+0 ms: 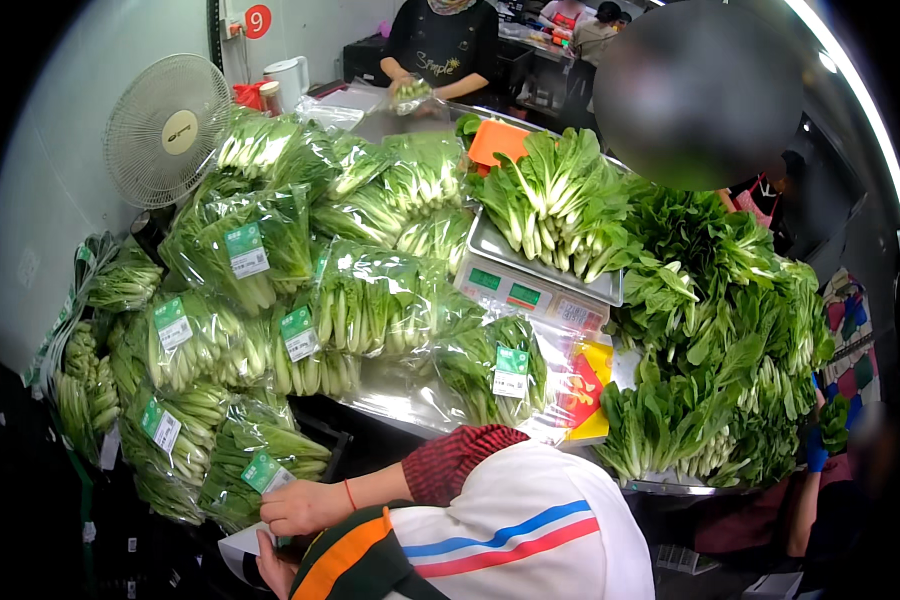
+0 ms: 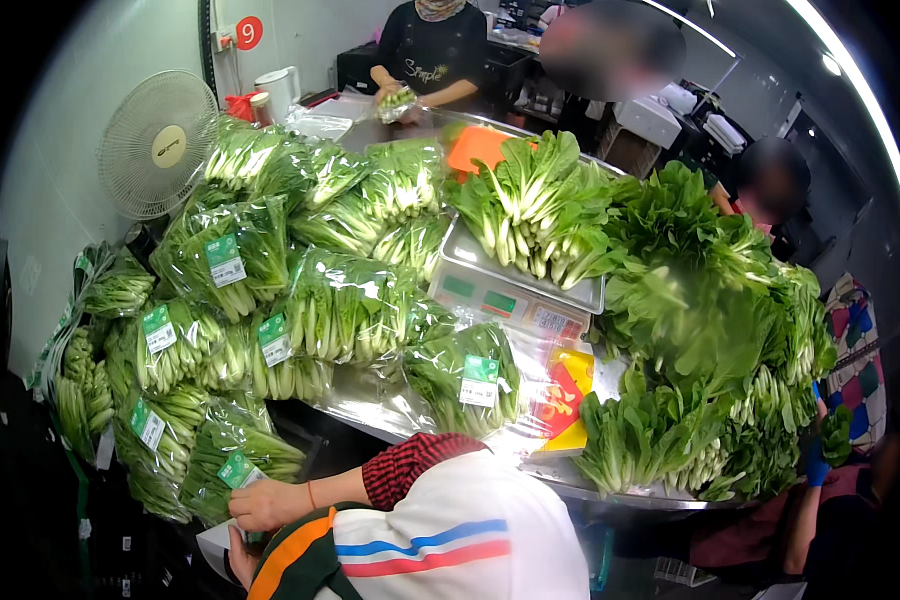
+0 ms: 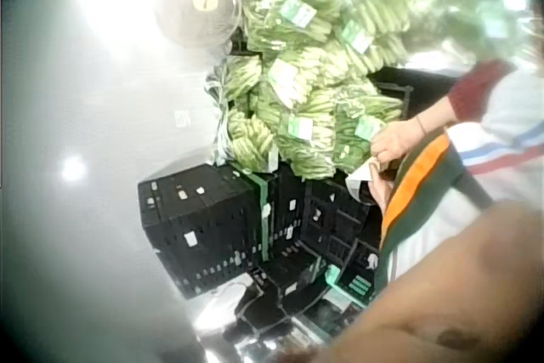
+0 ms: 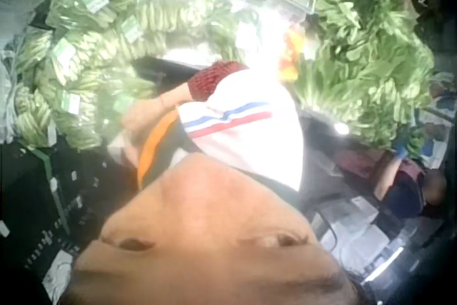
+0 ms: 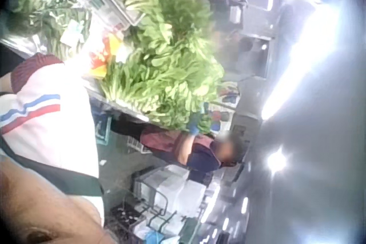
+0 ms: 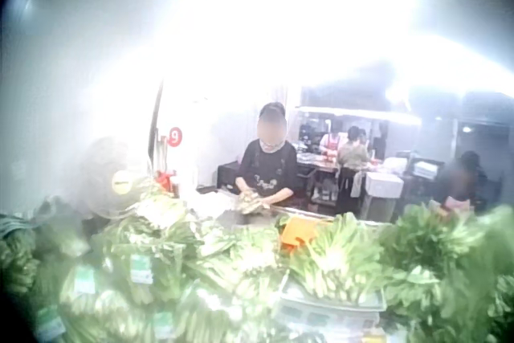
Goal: The person packs leafy green vegetables into clear plastic bags, seals them, and applies labels to each bag. The person then stacks the labeled bags and places them into black crates for storage or transport.
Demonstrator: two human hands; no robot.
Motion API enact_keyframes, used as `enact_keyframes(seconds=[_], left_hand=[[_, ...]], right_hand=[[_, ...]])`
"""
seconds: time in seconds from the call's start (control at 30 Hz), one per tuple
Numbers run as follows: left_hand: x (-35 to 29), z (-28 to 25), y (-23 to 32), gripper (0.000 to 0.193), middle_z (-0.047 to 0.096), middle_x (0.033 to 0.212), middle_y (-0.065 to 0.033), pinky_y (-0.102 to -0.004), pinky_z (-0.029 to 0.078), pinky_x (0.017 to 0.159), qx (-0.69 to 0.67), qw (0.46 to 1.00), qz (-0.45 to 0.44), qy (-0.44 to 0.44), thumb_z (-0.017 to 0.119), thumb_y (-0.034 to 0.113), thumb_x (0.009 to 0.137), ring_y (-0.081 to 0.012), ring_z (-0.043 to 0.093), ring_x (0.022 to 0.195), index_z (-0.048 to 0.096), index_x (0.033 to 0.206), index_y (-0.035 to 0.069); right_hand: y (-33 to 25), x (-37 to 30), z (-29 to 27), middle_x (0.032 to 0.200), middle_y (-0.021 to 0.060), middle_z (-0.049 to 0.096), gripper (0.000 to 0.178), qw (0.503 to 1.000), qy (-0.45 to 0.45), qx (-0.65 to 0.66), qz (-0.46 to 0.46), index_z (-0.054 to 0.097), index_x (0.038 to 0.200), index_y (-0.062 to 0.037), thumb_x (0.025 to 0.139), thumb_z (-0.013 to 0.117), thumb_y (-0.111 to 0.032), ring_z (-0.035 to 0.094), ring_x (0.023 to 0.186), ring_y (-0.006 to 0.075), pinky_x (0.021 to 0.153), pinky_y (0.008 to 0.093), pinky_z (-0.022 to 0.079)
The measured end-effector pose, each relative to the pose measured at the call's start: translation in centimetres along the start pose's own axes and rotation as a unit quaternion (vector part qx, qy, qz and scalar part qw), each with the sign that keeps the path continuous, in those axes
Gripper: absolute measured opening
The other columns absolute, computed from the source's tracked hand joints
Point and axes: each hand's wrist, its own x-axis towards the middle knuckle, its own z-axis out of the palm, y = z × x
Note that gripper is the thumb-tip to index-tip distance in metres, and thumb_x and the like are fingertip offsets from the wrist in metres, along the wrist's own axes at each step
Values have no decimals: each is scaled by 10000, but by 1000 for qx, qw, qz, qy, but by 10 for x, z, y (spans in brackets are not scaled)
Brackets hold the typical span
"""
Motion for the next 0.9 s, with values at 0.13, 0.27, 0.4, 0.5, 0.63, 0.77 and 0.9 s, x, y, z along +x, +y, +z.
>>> enact_keyframes(seconds=[0.13,0.27,0.4,0.5,0.63,0.77,0.9], left_hand=[[-6,18,0,399,593,949,-126,-352,482,717,-240,962,-132,24,466,330,936,-190,583,835,537,1017,-55],[-28,9,10,487,556,1141,-142,-381,426,902,-282,951,-29,125,490,367,922,-255,546,1037,455,1186,-42],[-76,-50,-19,518,545,1159,-141,-396,405,921,-188,945,-62,261,501,369,914,-259,536,1049,425,1225,-38],[-120,-68,-51,496,553,1143,-140,-386,410,909,-59,920,-162,352,501,352,915,-254,541,1036,440,1210,-41],[-130,-77,-79,467,564,1121,-140,-373,417,892,36,902,-251,351,500,330,917,-246,549,1019,459,1191,-46],[-126,-83,-87,438,574,1099,-140,-360,424,875,88,895,-291,327,500,307,918,-238,556,1001,478,1171,-50],[-147,-86,-100,411,585,1076,-139,-348,431,859,109,886,-311,326,499,284,919,-230,563,984,497,1151,-55]], right_hand=[[6,-8,-25,762,76,467,165,996,2,84,-21,469,686,-53,706,572,-181,491,742,268,589,359,433],[-3,-11,-118,805,60,605,116,878,44,323,350,602,813,-28,757,686,-86,587,766,156,689,284,468],[23,-31,-228,749,52,625,78,743,228,368,510,628,820,-24,748,659,-17,595,675,107,613,239,497],[54,-46,-267,666,36,597,40,766,315,229,511,608,786,-9,770,631,-38,517,521,89,497,219,431],[92,-86,-289,714,55,645,114,783,309,33,539,636,802,-7,758,674,-106,585,606,123,578,244,471],[110,-115,-286,778,135,661,162,770,176,-249,561,646,819,-31,743,652,-173,648,713,238,667,318,500],[117,-106,-290,674,47,633,107,789,186,-152,565,634,791,12,758,672,-83,576,595,95,564,236,468]])
